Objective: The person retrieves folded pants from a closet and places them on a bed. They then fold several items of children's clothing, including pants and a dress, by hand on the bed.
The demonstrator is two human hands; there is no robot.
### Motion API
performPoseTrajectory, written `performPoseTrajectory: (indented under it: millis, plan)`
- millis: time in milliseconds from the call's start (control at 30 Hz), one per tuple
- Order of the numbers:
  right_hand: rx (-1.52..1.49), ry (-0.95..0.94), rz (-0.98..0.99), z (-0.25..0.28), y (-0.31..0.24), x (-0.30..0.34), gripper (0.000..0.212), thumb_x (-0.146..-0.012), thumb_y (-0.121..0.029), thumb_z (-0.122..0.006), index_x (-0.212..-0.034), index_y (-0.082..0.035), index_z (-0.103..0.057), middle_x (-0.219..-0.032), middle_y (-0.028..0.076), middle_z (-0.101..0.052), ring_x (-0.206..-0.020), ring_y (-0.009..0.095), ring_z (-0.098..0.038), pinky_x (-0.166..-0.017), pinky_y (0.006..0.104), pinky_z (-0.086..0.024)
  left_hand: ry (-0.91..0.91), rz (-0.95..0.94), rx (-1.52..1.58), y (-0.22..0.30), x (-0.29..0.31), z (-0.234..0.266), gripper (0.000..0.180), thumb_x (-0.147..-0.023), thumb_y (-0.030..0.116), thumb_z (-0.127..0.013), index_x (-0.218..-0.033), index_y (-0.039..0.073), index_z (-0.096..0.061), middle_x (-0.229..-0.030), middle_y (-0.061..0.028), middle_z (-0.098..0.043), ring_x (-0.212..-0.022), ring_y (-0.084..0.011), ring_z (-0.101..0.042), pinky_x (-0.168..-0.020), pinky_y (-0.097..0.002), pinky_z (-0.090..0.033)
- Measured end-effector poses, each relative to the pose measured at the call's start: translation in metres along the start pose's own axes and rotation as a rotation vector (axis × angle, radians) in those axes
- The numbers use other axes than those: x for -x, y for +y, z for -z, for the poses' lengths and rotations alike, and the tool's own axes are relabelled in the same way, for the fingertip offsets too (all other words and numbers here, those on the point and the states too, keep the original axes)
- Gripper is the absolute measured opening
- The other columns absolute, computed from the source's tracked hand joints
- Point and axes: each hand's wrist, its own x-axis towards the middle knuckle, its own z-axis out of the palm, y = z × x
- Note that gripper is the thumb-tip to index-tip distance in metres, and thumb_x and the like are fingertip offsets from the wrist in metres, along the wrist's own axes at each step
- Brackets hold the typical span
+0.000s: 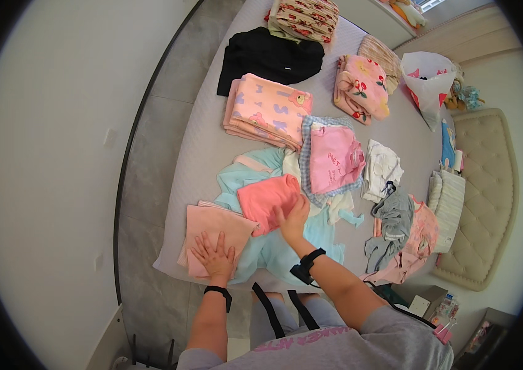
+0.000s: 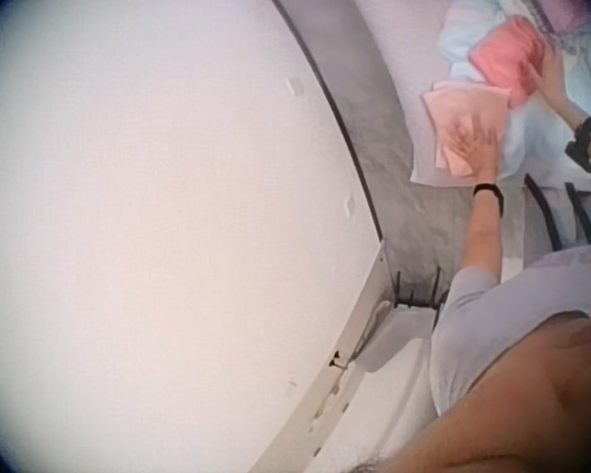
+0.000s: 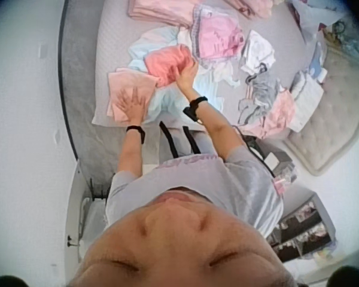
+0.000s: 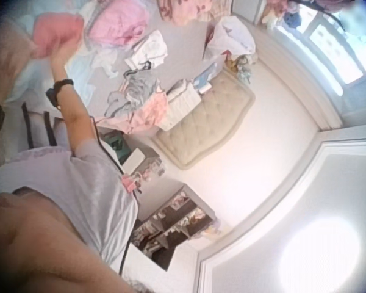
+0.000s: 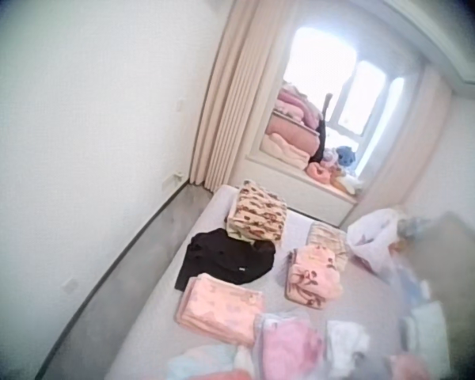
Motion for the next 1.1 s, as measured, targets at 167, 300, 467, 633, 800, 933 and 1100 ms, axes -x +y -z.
performPoseTrajectory:
  millis: [167, 300, 467, 633, 800, 933, 1100]
  plan:
    - [-0.177, -0.15, -0.303, 0.0, 0.037, -0.027, 0.073, -0.069, -0.032, -0.079, -0.121, 0.005, -0.044, -0.114, 0.023, -0.054, -0.103, 0.036, -0.054, -0.089, 0.0396, -0.044, -0.007, -0.031, -0.018, -0.001, -0.001, -0.003, 0.06, -0.084, 0.046, -0.055, -0.139, 0.03, -0.04, -0.153, -0.0182, -0.01, -0.139, -0.0426, -0.006, -0.109, -0.0621, 0.0]
    - [-0.341, -0.333, -0.428, -0.003, 0.04, -0.039, 0.061, -0.066, -0.037, -0.08, -0.104, 0.005, -0.056, -0.091, 0.021, -0.064, -0.084, 0.034, -0.063, -0.076, 0.0406, -0.049, -0.019, -0.036, -0.049, 0.004, -0.002, 0.002, 0.061, -0.085, 0.047, -0.054, -0.141, 0.03, -0.037, -0.153, -0.0184, -0.009, -0.14, -0.042, -0.005, -0.109, -0.0613, 0.001]
    - [-0.173, -0.271, -0.357, 0.018, 0.021, -0.032, 0.043, -0.066, -0.025, -0.076, -0.097, 0.0, -0.06, -0.092, 0.017, -0.062, -0.085, 0.035, -0.06, -0.076, 0.0407, -0.048, -0.064, 0.001, -0.042, 0.014, -0.001, 0.017, 0.061, -0.086, 0.046, -0.054, -0.142, 0.028, -0.037, -0.152, -0.0194, -0.011, -0.14, -0.0406, -0.005, -0.11, -0.0598, -0.001]
    - [-0.083, -0.046, 0.131, 0.06, 0.01, -0.011, 0.036, -0.065, -0.011, -0.07, -0.098, -0.002, -0.058, -0.103, 0.016, -0.058, -0.094, 0.036, -0.055, -0.083, 0.0419, -0.045, 0.09, 0.005, 0.177, 0.037, 0.008, 0.046, 0.058, -0.083, 0.03, -0.063, -0.134, 0.012, -0.044, -0.14, -0.0225, -0.03, -0.132, -0.0433, -0.023, -0.107, -0.056, -0.018]
    - [-0.422, -0.306, 0.005, 0.058, 0.014, -0.006, 0.046, -0.068, -0.01, -0.068, -0.11, -0.002, -0.049, -0.106, 0.019, -0.057, -0.098, 0.037, -0.055, -0.084, 0.0404, -0.045, 0.162, -0.005, 0.645, 0.078, 0.0, 0.041, 0.055, -0.078, 0.017, -0.071, -0.124, -0.002, -0.047, -0.132, -0.0256, -0.038, -0.121, -0.0409, -0.04, -0.1, -0.0459, -0.034]
    - [-0.627, -0.396, -0.232, 0.07, 0.014, 0.001, 0.051, -0.071, -0.012, -0.066, -0.115, -0.001, -0.043, -0.104, 0.022, -0.057, -0.098, 0.034, -0.057, -0.085, 0.0387, -0.045, 0.065, 0.058, 1.049, 0.117, -0.025, 0.037, 0.064, -0.082, 0.016, -0.069, -0.133, -0.003, -0.034, -0.134, -0.0218, -0.038, -0.124, -0.0331, -0.04, -0.102, -0.0405, -0.035]
    - [-0.825, -0.44, -0.231, 0.143, 0.019, -0.024, 0.054, -0.073, -0.011, -0.065, -0.121, -0.002, -0.042, -0.113, 0.013, -0.055, -0.107, 0.021, -0.054, -0.091, 0.0331, -0.043, -0.001, 0.079, 1.295, 0.149, -0.054, 0.041, 0.069, -0.088, 0.013, -0.063, -0.14, -0.001, -0.02, -0.137, -0.0197, -0.034, -0.126, -0.0284, -0.041, -0.101, -0.0356, -0.039]
